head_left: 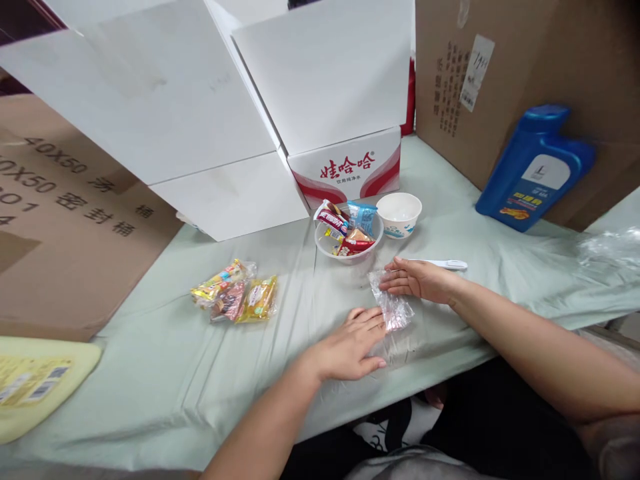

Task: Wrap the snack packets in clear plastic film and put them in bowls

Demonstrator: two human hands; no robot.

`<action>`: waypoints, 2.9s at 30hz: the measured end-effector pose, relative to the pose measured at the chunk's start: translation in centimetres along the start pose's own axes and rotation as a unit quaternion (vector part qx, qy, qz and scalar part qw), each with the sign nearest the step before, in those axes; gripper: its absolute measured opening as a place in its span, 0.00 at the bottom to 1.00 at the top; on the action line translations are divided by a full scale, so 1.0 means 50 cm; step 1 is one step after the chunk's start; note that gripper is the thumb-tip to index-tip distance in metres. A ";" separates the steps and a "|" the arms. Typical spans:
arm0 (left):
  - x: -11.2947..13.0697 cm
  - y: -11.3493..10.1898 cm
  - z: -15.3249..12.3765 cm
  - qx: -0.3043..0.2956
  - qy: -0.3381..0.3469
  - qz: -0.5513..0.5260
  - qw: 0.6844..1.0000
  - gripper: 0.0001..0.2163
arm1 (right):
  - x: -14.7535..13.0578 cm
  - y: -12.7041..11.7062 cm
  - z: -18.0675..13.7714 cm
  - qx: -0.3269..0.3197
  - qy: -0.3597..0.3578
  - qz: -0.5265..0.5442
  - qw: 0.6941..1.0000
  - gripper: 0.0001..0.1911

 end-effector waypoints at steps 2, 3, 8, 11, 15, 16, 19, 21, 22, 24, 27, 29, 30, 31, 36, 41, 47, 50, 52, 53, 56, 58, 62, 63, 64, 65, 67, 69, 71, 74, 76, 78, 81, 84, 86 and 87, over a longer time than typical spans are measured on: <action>-0.004 -0.001 0.001 -0.001 -0.005 -0.007 1.000 0.32 | -0.011 -0.011 0.001 0.028 -0.055 -0.033 0.998 0.17; -0.004 -0.001 0.001 0.000 -0.005 -0.011 1.000 0.32 | -0.023 -0.020 -0.003 0.056 -0.098 -0.073 0.991 0.18; -0.002 -0.002 0.003 0.011 0.007 -0.015 1.000 0.33 | -0.085 -0.003 -0.063 0.116 -0.322 -0.412 0.844 0.17; -0.008 0.002 0.004 0.009 0.002 -0.010 1.000 0.32 | -0.058 0.051 -0.074 0.005 -0.350 -0.586 0.731 0.16; -0.015 -0.005 0.002 0.043 0.003 -0.028 0.999 0.29 | -0.023 0.068 -0.064 -0.034 -0.349 -0.671 0.654 0.18; -0.013 -0.013 0.001 0.066 0.014 -0.041 0.997 0.27 | -0.020 0.069 -0.063 -0.036 -0.349 -0.674 0.650 0.19; -0.006 -0.044 -0.006 0.157 0.041 -0.092 0.982 0.19 | -0.017 0.075 -0.071 -0.039 -0.342 -0.684 0.643 0.28; -0.005 -0.061 -0.010 0.203 0.039 -0.134 0.969 0.17 | -0.016 0.087 -0.079 -0.030 -0.332 -0.699 0.633 0.39; -0.005 -0.067 -0.011 0.217 0.034 -0.153 0.963 0.17 | -0.016 0.093 -0.082 -0.016 -0.326 -0.706 0.629 0.43; -0.008 -0.073 -0.011 0.231 0.028 -0.180 0.956 0.15 | -0.017 0.102 -0.085 0.022 -0.315 -0.716 0.623 0.38; -0.021 -0.085 -0.019 0.273 0.021 -0.179 0.945 0.10 | -0.017 0.111 -0.086 0.043 -0.321 -0.718 0.616 0.22; -0.037 -0.105 -0.037 0.356 0.005 -0.157 0.921 0.06 | -0.014 0.115 -0.089 0.024 -0.339 -0.720 0.605 0.22; -0.042 -0.117 -0.049 0.401 0.003 -0.142 0.905 0.05 | -0.011 0.118 -0.091 0.009 -0.348 -0.722 0.598 0.23; -0.042 -0.124 -0.058 0.431 0.010 -0.128 0.893 0.05 | -0.008 0.122 -0.094 -0.007 -0.357 -0.725 0.589 0.24; -0.020 -0.091 -0.027 0.293 0.069 -0.064 0.951 0.12 | 0.002 0.160 -0.122 -0.054 -0.392 -0.741 0.542 0.21; -0.037 -0.063 -0.008 0.238 0.025 -0.003 0.971 0.10 | -0.011 0.186 -0.156 -0.058 -0.388 -0.765 0.510 0.12; -0.043 -0.055 -0.007 0.231 0.051 0.021 0.971 0.16 | -0.052 0.136 -0.123 0.002 -0.376 -0.665 0.645 0.12; -0.050 -0.054 -0.004 0.229 0.033 0.026 0.973 0.14 | -0.066 0.099 -0.076 0.096 -0.322 -0.656 0.676 0.11; -0.055 -0.055 -0.002 0.227 0.018 0.018 0.973 0.12 | -0.061 0.089 -0.046 0.119 -0.282 -0.680 0.666 0.11; -0.056 -0.057 -0.003 0.232 0.015 0.014 0.973 0.12 | -0.056 0.088 -0.034 0.122 -0.265 -0.697 0.654 0.11; -0.049 -0.067 -0.010 0.277 0.027 0.017 0.960 0.12 | -0.040 0.094 -0.010 0.119 -0.249 -0.743 0.610 0.11; -0.039 -0.077 -0.020 0.331 0.037 0.034 0.942 0.13 | -0.031 0.099 -0.004 0.119 -0.253 -0.758 0.589 0.10; -0.012 -0.076 -0.022 0.337 0.070 0.086 0.935 0.15 | -0.023 0.100 0.003 0.128 -0.246 -0.769 0.576 0.11; -0.010 -0.070 -0.016 0.311 0.067 0.096 0.943 0.14 | -0.025 0.097 0.005 0.132 -0.243 -0.769 0.576 0.11; -0.013 -0.065 -0.010 0.284 0.056 0.100 0.952 0.13 | -0.028 0.092 0.007 0.139 -0.240 -0.769 0.576 0.11; -0.018 -0.061 -0.006 0.260 0.039 0.100 0.960 0.12 | -0.033 0.084 0.008 0.152 -0.235 -0.768 0.576 0.12; -0.031 -0.059 -0.001 0.239 0.012 0.089 0.967 0.11 | -0.046 0.063 0.006 0.193 -0.229 -0.760 0.577 0.11; -0.038 -0.060 -0.001 0.239 0.009 0.077 0.968 0.12 | -0.060 0.049 -0.006 0.226 -0.253 -0.736 0.586 0.11; -0.040 -0.060 -0.001 0.240 0.020 0.072 0.968 0.12 | -0.062 0.061 -0.022 0.190 -0.318 -0.707 0.603 0.12; -0.041 -0.063 -0.005 0.265 0.033 0.049 0.962 0.11 | -0.039 0.100 -0.038 0.046 -0.390 -0.675 0.625 0.17; -0.047 -0.077 -0.016 0.323 0.027 0.018 0.946 0.08 | -0.021 0.112 -0.039 -0.011 -0.389 -0.665 0.637 0.18; -0.055 -0.094 -0.028 0.377 0.012 -0.009 0.926 0.05 | -0.015 0.111 -0.037 -0.024 -0.379 -0.666 0.642 0.16; -0.064 -0.102 -0.027 0.365 -0.005 -0.012 0.931 0.03 | -0.035 0.093 -0.044 0.002 -0.373 -0.669 0.643 0.13; -0.070 -0.093 -0.017 0.310 -0.010 0.007 0.951 0.04 | -0.120 0.048 -0.078 0.144 -0.405 -0.629 0.648 0.13; -0.075 -0.090 -0.014 0.306 -0.011 0.016 0.952 0.05 | -0.197 0.003 -0.111 0.293 -0.433 -0.583 0.622 0.14; -0.078 -0.088 -0.014 0.309 -0.012 0.019 0.951 0.05 | -0.232 -0.019 -0.122 0.360 -0.439 -0.566 0.597 0.15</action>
Point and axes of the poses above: each hand's wrist, its own z-axis towards the middle knuckle, its own y-axis out of the palm, x = y × z, the point moved 7 cm from there along z, towards the middle knuckle, and after that the axes turned 14 degrees about -z, right-handed, at the moved point
